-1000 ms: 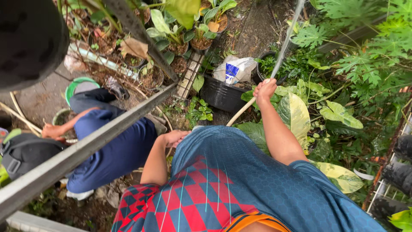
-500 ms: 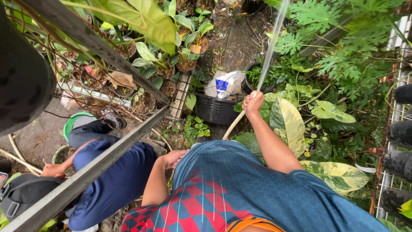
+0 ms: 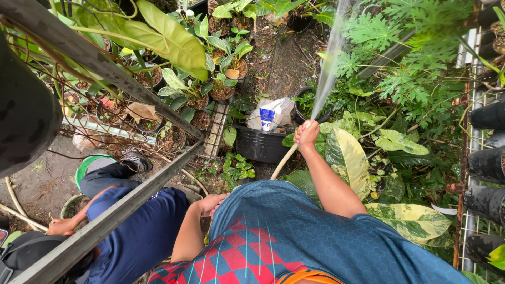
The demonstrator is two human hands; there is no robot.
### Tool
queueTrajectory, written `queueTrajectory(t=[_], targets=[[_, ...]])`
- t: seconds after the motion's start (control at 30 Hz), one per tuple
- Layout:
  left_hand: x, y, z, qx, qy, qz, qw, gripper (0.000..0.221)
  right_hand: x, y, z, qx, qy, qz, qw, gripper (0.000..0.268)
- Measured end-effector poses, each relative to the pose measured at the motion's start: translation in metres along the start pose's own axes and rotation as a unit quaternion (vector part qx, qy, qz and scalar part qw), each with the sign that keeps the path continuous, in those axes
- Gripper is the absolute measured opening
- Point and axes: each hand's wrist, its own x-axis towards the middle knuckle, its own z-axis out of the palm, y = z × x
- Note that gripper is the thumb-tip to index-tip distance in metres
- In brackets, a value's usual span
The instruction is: The person waters potted plants using a hose, moving between different areas of a plant nursery. They sit on the ground to water a bucket and then stand to water plants on shelves and the ground.
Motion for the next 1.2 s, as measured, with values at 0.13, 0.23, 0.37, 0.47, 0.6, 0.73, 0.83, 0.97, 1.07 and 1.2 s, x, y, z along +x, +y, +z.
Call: queueTrajectory(t=[0.13, 0.23, 0.37, 0.47, 0.6, 0.73, 0.83, 0.97, 1.07, 1.2], targets=[[-0.001, 0.005, 0.001, 0.007, -0.035, 0.0, 0.999, 0.055, 0.001, -0.004, 0.004, -0.014, 0.008, -0.002, 1.0, 0.045], [-0.001, 0.004, 0.002, 0.02, -0.032, 0.011, 0.999, 0.055, -0.002, -0.005, 0.008, -0.028, 0.015, 0.007, 0.999, 0.045], [-0.001, 0.004, 0.001, 0.025, -0.013, 0.002, 1.0, 0.054, -0.004, -0.006, 0.011, -0.034, 0.009, 0.002, 0.999, 0.044], [-0.002, 0.0, 0.0, 0.024, -0.008, -0.002, 1.0, 0.054, -0.006, -0.006, 0.011, -0.031, 0.001, 0.001, 1.0, 0.044], [-0.002, 0.001, 0.0, 0.024, -0.024, 0.007, 0.999, 0.056, -0.007, -0.007, 0.011, -0.028, 0.005, 0.005, 1.0, 0.044], [-0.004, 0.001, 0.002, 0.02, -0.013, 0.007, 1.0, 0.056, -0.008, -0.006, 0.013, -0.018, -0.009, -0.007, 1.0, 0.043], [-0.006, 0.0, 0.002, 0.023, -0.005, 0.009, 1.0, 0.055, -0.007, -0.005, 0.011, -0.026, -0.005, -0.005, 1.0, 0.043], [-0.006, 0.0, 0.002, 0.025, -0.016, 0.011, 1.0, 0.056, -0.004, -0.004, 0.008, -0.027, 0.006, 0.008, 1.0, 0.042], [-0.006, -0.001, 0.001, 0.023, -0.015, 0.012, 1.0, 0.056, -0.004, -0.001, 0.009, -0.026, 0.012, 0.008, 1.0, 0.043], [-0.006, -0.002, 0.003, 0.026, 0.013, 0.002, 1.0, 0.055, -0.004, 0.002, 0.009, -0.026, 0.019, 0.008, 0.999, 0.043]])
